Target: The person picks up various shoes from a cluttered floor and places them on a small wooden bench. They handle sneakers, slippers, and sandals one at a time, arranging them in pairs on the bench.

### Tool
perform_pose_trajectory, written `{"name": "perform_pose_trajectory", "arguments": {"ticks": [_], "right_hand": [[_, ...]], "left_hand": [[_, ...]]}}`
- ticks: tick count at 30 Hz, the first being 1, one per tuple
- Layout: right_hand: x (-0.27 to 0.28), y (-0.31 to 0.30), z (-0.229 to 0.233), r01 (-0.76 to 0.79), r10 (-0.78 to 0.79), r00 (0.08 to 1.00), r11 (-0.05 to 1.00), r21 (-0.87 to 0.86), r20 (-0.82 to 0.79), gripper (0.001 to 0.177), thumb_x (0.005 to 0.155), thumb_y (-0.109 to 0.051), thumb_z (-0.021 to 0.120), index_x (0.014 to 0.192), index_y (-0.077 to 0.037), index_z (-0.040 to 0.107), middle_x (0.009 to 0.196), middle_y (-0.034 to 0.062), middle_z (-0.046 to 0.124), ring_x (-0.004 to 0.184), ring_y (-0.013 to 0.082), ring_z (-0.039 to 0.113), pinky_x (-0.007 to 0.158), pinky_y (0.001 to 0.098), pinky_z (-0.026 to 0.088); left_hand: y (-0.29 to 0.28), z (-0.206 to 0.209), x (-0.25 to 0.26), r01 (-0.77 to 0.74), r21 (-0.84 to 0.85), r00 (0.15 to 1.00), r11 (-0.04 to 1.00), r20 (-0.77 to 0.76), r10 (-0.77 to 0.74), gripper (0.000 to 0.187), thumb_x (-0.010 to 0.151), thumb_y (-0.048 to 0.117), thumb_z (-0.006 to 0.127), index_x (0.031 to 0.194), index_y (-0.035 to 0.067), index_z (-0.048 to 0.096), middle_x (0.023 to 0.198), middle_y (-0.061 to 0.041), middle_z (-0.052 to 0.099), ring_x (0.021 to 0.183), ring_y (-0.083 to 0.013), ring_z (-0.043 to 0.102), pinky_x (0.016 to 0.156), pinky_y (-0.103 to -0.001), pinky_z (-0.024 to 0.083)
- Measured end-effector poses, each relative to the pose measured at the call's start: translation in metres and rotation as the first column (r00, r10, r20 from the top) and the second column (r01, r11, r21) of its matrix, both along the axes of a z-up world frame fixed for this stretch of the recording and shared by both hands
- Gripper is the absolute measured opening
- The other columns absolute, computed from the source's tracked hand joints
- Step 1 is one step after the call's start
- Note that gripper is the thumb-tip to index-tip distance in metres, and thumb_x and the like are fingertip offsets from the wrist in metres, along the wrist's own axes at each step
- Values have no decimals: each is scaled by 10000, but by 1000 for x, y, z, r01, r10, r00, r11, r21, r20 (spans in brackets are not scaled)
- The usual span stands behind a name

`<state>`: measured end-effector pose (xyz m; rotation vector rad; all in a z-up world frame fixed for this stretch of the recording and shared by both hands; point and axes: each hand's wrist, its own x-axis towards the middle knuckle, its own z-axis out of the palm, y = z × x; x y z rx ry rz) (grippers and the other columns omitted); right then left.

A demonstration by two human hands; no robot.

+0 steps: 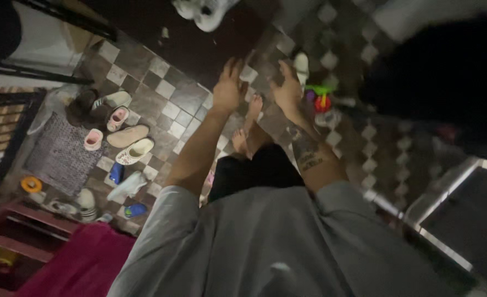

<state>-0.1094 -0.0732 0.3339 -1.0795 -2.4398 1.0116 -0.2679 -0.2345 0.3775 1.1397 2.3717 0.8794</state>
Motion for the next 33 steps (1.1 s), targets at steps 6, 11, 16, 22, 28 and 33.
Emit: {"name": "perform_pose_trajectory", "arguments": {"ticks": [6,11,16,22,28,33], "right_hand": [[99,-26,16,58,-67,988,996,-62,-141,651,891,-234,760,1461,-78,488,1408,210,612,1229,369,640,962,455,530],[170,-36,21,263,-261,965,962,-77,34,645,916,-303,789,1476,-113,531,1326,186,665,1166,384,659,991,464,521],[235,-27,16,259,-257,966,964,53,-40,621,892,-256,828,1427,-83,565,1337,174,678,1221,357,652,1063,461,485],[310,-13,23,257,-261,964,963,-79,-47,652,886,-224,791,1455,-53,524,1375,200,630,1228,346,629,1026,421,506],[405,-7,8,317,-325,943,943,-98,-72,607,894,-231,814,1425,-75,565,1341,173,673,1218,326,660,1021,428,533],[487,1,-14,371,-379,925,917,-149,-29,615,890,-219,806,1427,-65,547,1352,198,620,1191,363,616,932,434,525]], "left_hand": [[-7,26,64,143,-2,989,990,-40,-143,746,894,197,760,1533,105,387,1599,-156,346,1370,-411,508,1060,-460,514],[0,40,123,224,-38,974,974,47,-222,677,938,215,739,1512,107,396,1626,-165,331,1315,-412,555,987,-471,538],[10,44,173,273,-20,960,962,72,-271,704,931,224,720,1524,69,373,1620,-193,336,1279,-425,563,964,-484,539],[25,13,238,371,34,895,928,-281,-347,635,941,279,754,1433,73,410,1529,-208,437,1376,-447,509,1083,-510,483],[34,27,336,263,11,963,965,47,-264,738,906,222,733,1536,91,372,1505,-256,447,1287,-472,522,1019,-500,497],[68,1,408,355,-284,934,891,139,-328,748,975,298,703,1615,169,339,1451,-251,480,1244,-439,572,1053,-499,504]]}}
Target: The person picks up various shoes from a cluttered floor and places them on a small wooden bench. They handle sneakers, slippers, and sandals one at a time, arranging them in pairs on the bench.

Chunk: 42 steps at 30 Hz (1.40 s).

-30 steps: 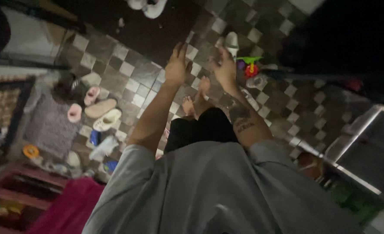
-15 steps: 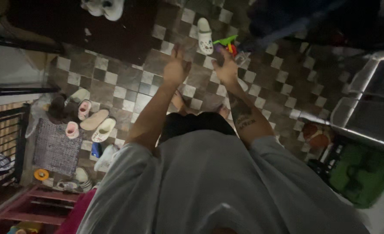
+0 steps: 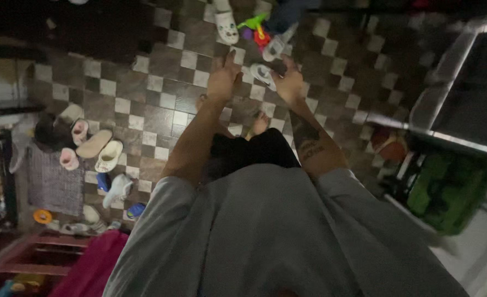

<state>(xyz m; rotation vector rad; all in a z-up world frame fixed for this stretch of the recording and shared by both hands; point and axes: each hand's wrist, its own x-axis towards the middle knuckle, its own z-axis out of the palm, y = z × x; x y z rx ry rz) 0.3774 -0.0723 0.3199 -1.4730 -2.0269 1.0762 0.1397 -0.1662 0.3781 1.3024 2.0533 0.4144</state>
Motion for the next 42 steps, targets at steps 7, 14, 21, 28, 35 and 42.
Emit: {"name": "perform_pose_trajectory", "arguments": {"ticks": [7,14,21,28,35,42], "right_hand": [[65,-8,-50,224,-220,975,968,-118,44,573,879,-240,798,1388,-97,580,1230,153,697,1043,296,698,891,423,561],[82,-17,-136,379,-394,919,898,-225,-23,596,874,-286,785,1396,-89,575,1259,167,700,1113,333,700,914,435,555],[60,-10,-224,448,-460,886,813,-371,62,655,867,-322,782,1436,-103,543,1321,213,669,1169,345,689,947,429,561],[48,7,-371,490,-448,870,747,-449,205,775,874,-406,778,1497,-121,415,1322,197,685,1147,344,690,939,449,544],[55,7,-527,495,-547,828,611,-618,122,806,894,-361,809,1480,-42,357,1329,228,625,1149,333,680,922,418,569],[44,-4,-632,416,-490,866,596,-687,99,738,888,-328,822,1361,40,391,1200,201,636,1023,290,659,872,409,562]], "left_hand": [[43,-76,60,209,134,976,969,-89,-198,713,905,270,735,1511,123,388,1541,-179,448,1223,-431,566,942,-548,507],[63,-156,72,286,123,958,950,-60,-280,664,909,233,721,1490,88,434,1513,-199,470,1277,-432,549,1020,-510,488],[85,-263,66,347,55,938,936,-36,-345,607,940,246,683,1472,50,466,1511,-217,457,1287,-430,537,1040,-492,477],[113,-378,71,396,-33,915,917,-72,-398,628,912,249,690,1478,82,476,1421,-199,542,1239,-399,577,1014,-472,506],[141,-530,85,459,-227,877,859,-38,-479,615,976,300,641,1542,145,457,1315,-206,641,1191,-410,625,1019,-508,502],[166,-678,87,534,101,845,839,-88,-528,616,915,241,737,1455,81,488,1424,-222,546,1285,-409,548,1052,-507,474]]}}
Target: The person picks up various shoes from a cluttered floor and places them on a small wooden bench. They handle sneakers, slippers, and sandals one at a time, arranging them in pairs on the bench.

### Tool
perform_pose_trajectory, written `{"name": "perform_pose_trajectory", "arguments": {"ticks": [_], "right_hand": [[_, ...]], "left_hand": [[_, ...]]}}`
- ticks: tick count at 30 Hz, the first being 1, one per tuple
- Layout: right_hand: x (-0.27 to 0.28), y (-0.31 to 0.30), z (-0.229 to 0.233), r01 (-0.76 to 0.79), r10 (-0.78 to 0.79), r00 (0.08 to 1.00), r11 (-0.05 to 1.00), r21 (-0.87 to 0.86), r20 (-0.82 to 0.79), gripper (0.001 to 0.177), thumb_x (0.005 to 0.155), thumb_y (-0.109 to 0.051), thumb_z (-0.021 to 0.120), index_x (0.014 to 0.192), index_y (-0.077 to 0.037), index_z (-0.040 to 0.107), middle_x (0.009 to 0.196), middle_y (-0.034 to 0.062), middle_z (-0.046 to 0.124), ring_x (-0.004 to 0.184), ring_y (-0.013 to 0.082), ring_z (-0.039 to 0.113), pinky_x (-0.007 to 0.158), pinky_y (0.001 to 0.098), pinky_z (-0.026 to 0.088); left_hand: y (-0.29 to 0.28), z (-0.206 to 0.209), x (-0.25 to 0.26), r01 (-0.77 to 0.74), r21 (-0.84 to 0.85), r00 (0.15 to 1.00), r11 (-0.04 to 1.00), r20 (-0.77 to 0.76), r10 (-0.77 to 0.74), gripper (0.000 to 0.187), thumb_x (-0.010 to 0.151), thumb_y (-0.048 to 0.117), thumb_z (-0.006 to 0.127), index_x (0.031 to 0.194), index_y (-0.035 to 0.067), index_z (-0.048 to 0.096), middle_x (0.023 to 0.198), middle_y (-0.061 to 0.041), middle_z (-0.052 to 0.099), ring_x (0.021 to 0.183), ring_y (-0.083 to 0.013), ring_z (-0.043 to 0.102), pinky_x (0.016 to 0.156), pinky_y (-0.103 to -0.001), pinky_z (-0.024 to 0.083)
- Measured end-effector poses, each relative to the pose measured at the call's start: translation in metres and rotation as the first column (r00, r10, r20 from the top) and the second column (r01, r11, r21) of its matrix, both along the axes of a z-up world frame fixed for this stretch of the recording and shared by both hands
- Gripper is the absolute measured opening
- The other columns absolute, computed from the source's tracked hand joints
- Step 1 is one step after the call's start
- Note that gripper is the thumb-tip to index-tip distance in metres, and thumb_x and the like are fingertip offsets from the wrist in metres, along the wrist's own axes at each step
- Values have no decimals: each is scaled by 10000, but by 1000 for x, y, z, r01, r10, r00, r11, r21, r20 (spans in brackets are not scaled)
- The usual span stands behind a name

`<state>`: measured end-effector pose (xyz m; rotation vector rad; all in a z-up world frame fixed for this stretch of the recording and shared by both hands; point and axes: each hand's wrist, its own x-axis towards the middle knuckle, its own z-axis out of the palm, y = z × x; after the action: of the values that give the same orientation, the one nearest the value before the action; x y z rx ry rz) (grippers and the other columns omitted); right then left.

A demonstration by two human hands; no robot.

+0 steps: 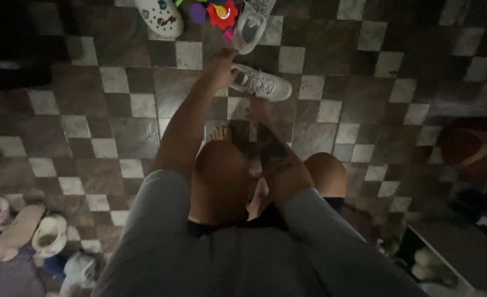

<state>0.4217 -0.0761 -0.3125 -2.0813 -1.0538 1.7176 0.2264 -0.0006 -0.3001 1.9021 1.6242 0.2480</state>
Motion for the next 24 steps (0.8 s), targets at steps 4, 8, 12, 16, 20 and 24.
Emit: {"name": "perform_pose_trajectory", "arguments": {"ticks": [4,8,12,16,20,24], "right_hand": [[-7,2,-44,-88,88,996,994,59,-2,707,884,-309,830,1293,87,411,1126,185,642,952,266,647,843,404,557],[-5,14,-70,83,-68,994,979,187,-88,682,880,-290,838,1226,134,431,1052,170,648,880,241,635,814,399,553],[2,26,-77,9,33,989,961,277,-147,604,953,-259,644,1354,95,362,1100,193,705,898,223,711,851,351,572],[12,25,-72,-356,202,910,826,437,361,563,931,-190,690,1366,-17,376,1206,165,625,1029,254,659,913,391,553],[5,21,-57,182,-202,973,970,162,112,659,895,-91,707,1438,41,358,1349,265,554,1134,314,618,942,459,544],[7,22,-45,200,-195,979,876,439,-57,751,862,-98,749,1513,7,389,1505,259,480,1264,338,556,948,414,527]], "left_hand": [[8,-23,3,24,-82,999,996,-45,-27,728,876,160,709,1547,159,426,1502,-237,458,1276,-432,543,1031,-514,480],[24,-42,16,16,-95,998,995,-65,-22,794,830,113,694,1559,196,389,1557,-334,307,1228,-490,524,984,-515,481],[30,-63,25,-86,-177,996,981,-44,79,683,926,154,649,1561,238,411,1529,-312,354,1233,-493,528,1015,-523,473],[32,-69,24,-192,-259,975,947,62,215,561,952,191,618,1492,134,475,1484,-224,517,1236,-411,607,1029,-503,505],[18,-63,26,-499,-719,557,484,162,815,523,965,344,593,1403,68,518,1355,-242,623,1202,-375,648,981,-504,544],[-19,-75,4,151,-143,907,978,-373,-194,632,842,362,783,1314,9,555,1370,-266,551,1276,-427,521,1048,-507,443]]}}
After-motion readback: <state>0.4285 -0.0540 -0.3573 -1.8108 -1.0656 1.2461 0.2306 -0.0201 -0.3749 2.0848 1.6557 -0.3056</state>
